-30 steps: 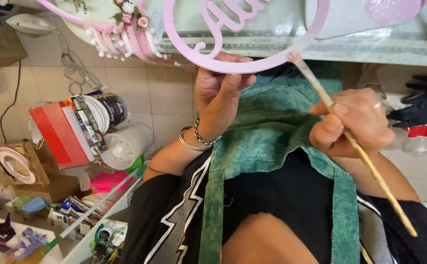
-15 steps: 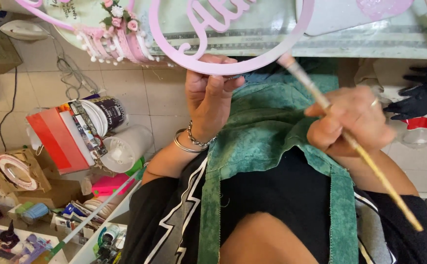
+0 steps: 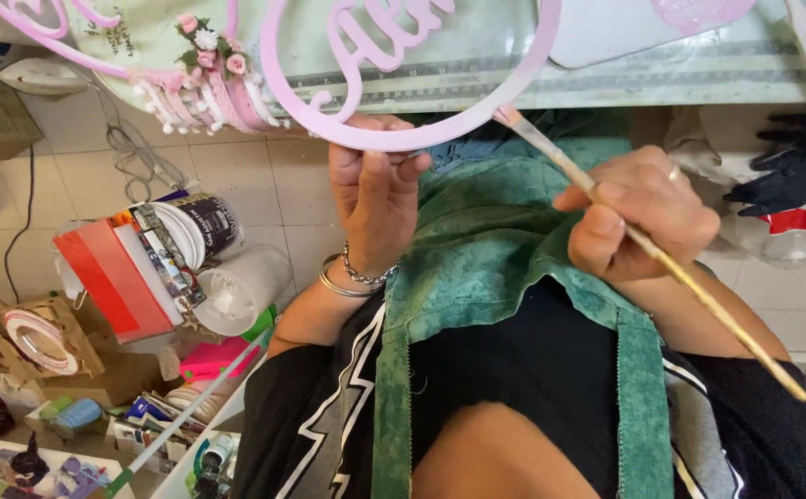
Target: A person uses a paintbrush to apply pink paint to the edges and surfaces of a circular wooden sign featuring the name 'Alma'.
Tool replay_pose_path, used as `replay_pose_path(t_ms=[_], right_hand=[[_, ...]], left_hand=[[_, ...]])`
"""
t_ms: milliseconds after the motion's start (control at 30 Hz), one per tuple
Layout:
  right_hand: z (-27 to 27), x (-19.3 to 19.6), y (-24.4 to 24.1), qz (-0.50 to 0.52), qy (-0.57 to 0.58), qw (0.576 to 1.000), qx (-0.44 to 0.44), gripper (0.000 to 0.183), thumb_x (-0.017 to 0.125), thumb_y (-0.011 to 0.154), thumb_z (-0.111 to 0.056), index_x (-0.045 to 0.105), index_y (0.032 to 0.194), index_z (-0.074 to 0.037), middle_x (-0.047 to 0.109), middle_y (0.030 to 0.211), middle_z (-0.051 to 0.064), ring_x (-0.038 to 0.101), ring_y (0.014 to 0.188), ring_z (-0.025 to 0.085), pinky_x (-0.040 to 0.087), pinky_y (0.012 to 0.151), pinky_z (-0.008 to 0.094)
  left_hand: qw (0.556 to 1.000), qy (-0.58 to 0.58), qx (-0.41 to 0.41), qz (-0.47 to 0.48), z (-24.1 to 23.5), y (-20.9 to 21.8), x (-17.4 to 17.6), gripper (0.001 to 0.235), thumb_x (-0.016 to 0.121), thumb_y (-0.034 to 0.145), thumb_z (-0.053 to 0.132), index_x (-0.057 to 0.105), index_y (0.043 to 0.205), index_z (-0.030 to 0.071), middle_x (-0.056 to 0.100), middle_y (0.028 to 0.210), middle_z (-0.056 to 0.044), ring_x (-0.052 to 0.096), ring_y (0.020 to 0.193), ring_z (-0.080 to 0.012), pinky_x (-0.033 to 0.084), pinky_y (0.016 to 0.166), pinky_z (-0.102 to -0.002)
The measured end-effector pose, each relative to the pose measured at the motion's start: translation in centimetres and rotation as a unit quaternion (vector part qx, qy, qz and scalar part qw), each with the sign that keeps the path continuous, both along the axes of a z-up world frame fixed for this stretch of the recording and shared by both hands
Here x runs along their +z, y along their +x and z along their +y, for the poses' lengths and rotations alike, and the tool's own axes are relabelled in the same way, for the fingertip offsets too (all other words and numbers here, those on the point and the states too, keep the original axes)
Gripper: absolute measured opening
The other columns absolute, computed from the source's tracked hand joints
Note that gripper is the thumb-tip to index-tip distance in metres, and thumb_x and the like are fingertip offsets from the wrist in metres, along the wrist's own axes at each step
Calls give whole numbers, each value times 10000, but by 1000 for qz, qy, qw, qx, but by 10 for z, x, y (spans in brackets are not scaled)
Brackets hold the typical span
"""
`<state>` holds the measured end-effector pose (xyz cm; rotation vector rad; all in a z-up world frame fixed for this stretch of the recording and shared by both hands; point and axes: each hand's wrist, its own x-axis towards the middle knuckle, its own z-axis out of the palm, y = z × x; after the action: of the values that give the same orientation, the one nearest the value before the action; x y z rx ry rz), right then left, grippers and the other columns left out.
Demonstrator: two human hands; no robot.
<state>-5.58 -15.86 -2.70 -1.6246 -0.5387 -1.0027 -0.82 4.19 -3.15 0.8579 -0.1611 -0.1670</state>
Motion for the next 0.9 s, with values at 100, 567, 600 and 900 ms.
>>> replay_pose_path(t_ms=[100,567,600,900], right_hand=[[0,-9,19,-68,76,995,-24,243,487,898,-8,505,661,45,430,437,52,469,292,166,289,226,252],[-35,-4,3,-17,10,995,-102,65,520,821,114,543,870,78,589,633,195,610,496,241,466,403,273],[-43,-2,1,-12,-20,988,-156,110,482,777,133,552,762,49,573,559,153,573,451,247,429,426,325],[-78,8,-6,238,-109,927,-270,181,461,1049,-76,467,959,82,467,762,180,442,577,238,337,540,346]], left_hand=[[1000,-4,10,10,1,0,-1,200,455,991,150,445,1145,23,524,1057,-130,574,962,-160,557,807,-228],[991,-64,55,105,7,-1,1,179,477,967,118,468,1130,45,512,1022,-108,539,840,-111,552,750,-218],[987,-98,47,115,10,0,2,178,464,974,121,463,1136,48,505,1030,-105,549,849,-111,560,779,-224],[988,-117,27,100,12,-1,2,221,471,985,136,469,1193,61,500,1113,-89,544,1034,-96,560,824,-207]])
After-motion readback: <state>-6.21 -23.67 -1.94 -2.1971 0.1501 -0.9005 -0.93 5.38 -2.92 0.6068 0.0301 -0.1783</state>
